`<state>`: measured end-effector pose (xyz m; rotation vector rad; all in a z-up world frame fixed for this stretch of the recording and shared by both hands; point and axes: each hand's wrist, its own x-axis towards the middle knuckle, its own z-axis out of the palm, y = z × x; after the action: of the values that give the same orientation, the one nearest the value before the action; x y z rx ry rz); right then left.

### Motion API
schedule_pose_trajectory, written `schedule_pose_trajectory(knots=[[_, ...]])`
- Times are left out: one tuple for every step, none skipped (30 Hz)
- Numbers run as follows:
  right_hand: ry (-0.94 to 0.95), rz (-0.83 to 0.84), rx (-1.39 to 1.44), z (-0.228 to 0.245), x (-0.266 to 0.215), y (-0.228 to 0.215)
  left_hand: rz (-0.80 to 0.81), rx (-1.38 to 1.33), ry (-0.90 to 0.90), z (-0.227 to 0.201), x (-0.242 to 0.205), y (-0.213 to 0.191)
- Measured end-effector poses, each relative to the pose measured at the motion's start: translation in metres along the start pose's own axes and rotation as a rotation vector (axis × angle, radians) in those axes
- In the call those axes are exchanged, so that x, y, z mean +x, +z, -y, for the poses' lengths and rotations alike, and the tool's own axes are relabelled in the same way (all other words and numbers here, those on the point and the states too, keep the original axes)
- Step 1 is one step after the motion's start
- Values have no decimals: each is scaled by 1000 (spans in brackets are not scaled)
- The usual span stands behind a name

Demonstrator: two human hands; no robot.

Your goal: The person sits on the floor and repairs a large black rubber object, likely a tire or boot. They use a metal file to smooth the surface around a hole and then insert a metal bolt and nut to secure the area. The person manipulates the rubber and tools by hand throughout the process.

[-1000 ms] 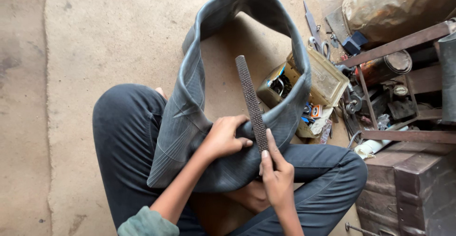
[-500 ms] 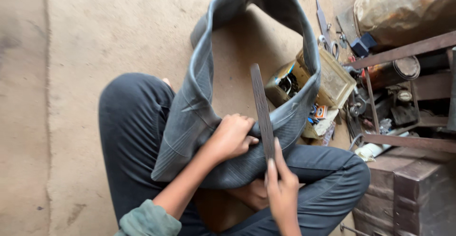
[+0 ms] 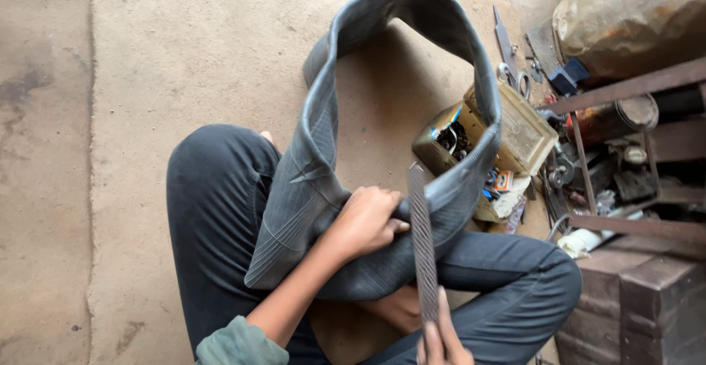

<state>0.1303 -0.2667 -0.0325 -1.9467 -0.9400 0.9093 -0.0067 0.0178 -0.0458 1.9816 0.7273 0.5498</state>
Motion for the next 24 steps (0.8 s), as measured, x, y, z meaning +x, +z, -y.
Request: schedule_pose_trajectory(knots=[[17, -66, -101, 12, 4, 7, 0, -13, 13, -2, -1, 2], [25, -126, -196, 27, 19, 17, -10, -17, 25, -2, -1, 0], [39, -143, -105, 46, 38, 26, -19, -21, 38, -2, -2, -2], [55, -159, -20, 66, 60, 34, -11, -16, 1, -3, -3, -3], [23, -157, -29, 84, 82, 41, -4, -11, -36, -3, -4, -5], [-10, -159, -40, 99, 101, 46, 4, -8, -69, -5, -3, -6], [-43, -160, -51, 111, 110, 47, -30, -34, -22, -7, -2, -5], [-41, -163, -50, 118, 109, 47, -64, -58, 21, -9, -3, -6], [-38, -166, -50, 120, 106, 45, -97, -83, 65, -8, -2, -7], [-27, -165, -58, 116, 100, 41, -75, -68, 36, -7, -2, -7], [-23, -167, -77, 107, 90, 39, -54, -54, 8, -4, 1, -7], [-13, -171, -100, 94, 71, 36, -28, -46, -22, -3, 0, -4], [-2, -175, -123, 82, 50, 33, -29, -74, -19, -5, -1, -1], [-11, -159, -88, 71, 32, 32, -38, -88, -12, -3, -1, -2], [-20, -143, -53, 64, 16, 30, -47, -102, -5, -2, 1, -3], [-22, -120, -17, 59, 7, 29, -47, -109, -19, -1, 0, -4], [-7, -112, -92, 57, 7, 28, -47, -116, -32, 0, 0, -3], [6, -110, -166, 61, 10, 27, -44, -123, -38, 0, -1, -2], [19, -108, -240, 68, 17, 26, -45, -121, -59, 1, -4, -2], [-4, -122, -267, 76, 31, 32, -47, -117, -65, 0, -2, -2], [-27, -136, -293, 85, 48, 42, -50, -113, -71, -1, -1, -2], [-56, -145, -310, 95, 67, 53, -61, -96, -59, -2, 1, -4], [-28, -148, -222, 106, 87, 56, -72, -80, -47, -5, 2, -5], [11, -137, -135, 115, 102, 55, -81, -66, -51, -7, -2, -6]])
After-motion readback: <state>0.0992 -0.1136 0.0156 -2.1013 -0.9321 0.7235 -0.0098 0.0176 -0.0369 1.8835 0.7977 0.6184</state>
